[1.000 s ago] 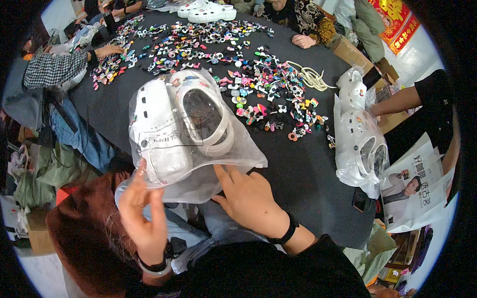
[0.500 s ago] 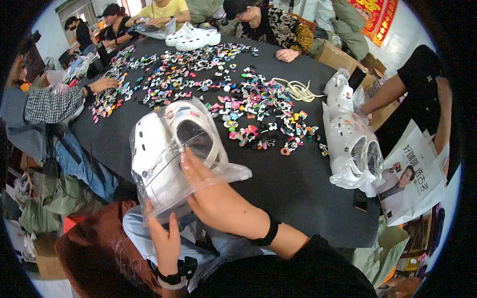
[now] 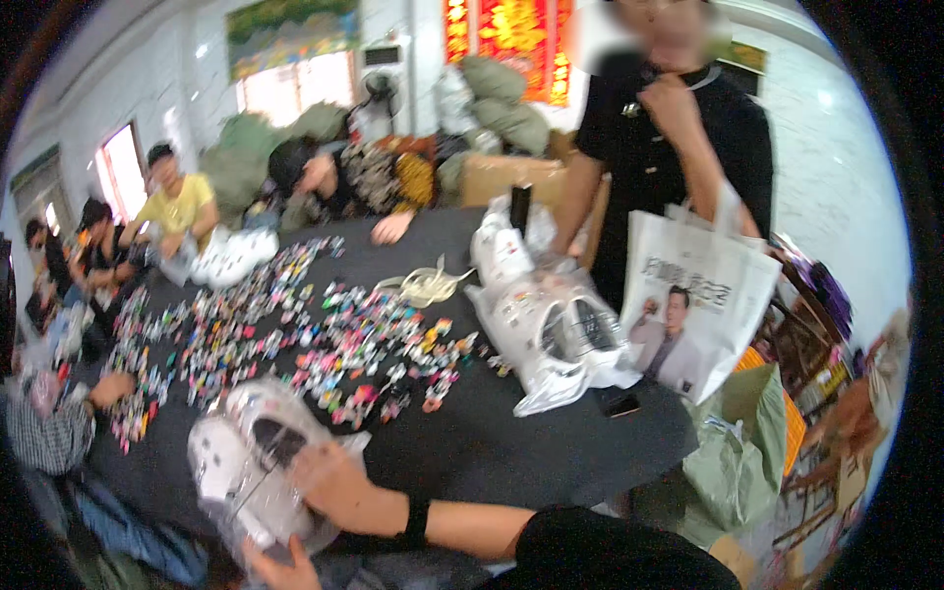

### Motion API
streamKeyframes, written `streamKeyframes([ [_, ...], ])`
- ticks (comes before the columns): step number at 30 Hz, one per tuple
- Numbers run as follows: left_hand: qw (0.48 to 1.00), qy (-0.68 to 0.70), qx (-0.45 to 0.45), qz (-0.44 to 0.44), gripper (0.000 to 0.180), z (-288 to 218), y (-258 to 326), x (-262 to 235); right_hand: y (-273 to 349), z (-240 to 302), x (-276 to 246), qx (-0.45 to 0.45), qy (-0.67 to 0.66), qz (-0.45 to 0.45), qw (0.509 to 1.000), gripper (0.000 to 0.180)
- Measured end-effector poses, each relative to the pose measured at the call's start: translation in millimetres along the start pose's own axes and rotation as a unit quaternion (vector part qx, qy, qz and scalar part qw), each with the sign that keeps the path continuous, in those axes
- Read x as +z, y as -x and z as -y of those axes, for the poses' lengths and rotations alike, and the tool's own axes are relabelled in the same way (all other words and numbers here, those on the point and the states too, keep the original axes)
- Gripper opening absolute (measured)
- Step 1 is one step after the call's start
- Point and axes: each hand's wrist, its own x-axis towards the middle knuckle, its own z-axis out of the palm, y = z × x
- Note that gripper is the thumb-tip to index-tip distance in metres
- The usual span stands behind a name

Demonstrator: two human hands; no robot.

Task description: The person is removing shoes from a plastic bag and then preparing them by cleaning and checking charms before placing them back into packaging.

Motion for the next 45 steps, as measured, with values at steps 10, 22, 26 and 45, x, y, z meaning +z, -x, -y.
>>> streamKeyframes([
  [10,0.926,-0.27,0.261,0.035,0.061,-42,-14,-52,-6,13,-15,0.029,-0.172,0.03,0.984,0.02],
  [22,0.925,-0.261,0.277,-0.02,0.06,-10,1,-30,2,4,-2,0.046,-0.157,0.007,0.987,0.037],
  [26,0.973,0.071,0.218,0.029,0.061,12,3,-39,1,-2,2,0.02,-0.068,0.081,0.994,0.035],
  [45,0.97,-0.058,0.18,0.151,0.057,19,24,-59,9,-10,-40,-0.095,-0.187,0.062,0.976,0.028],
])
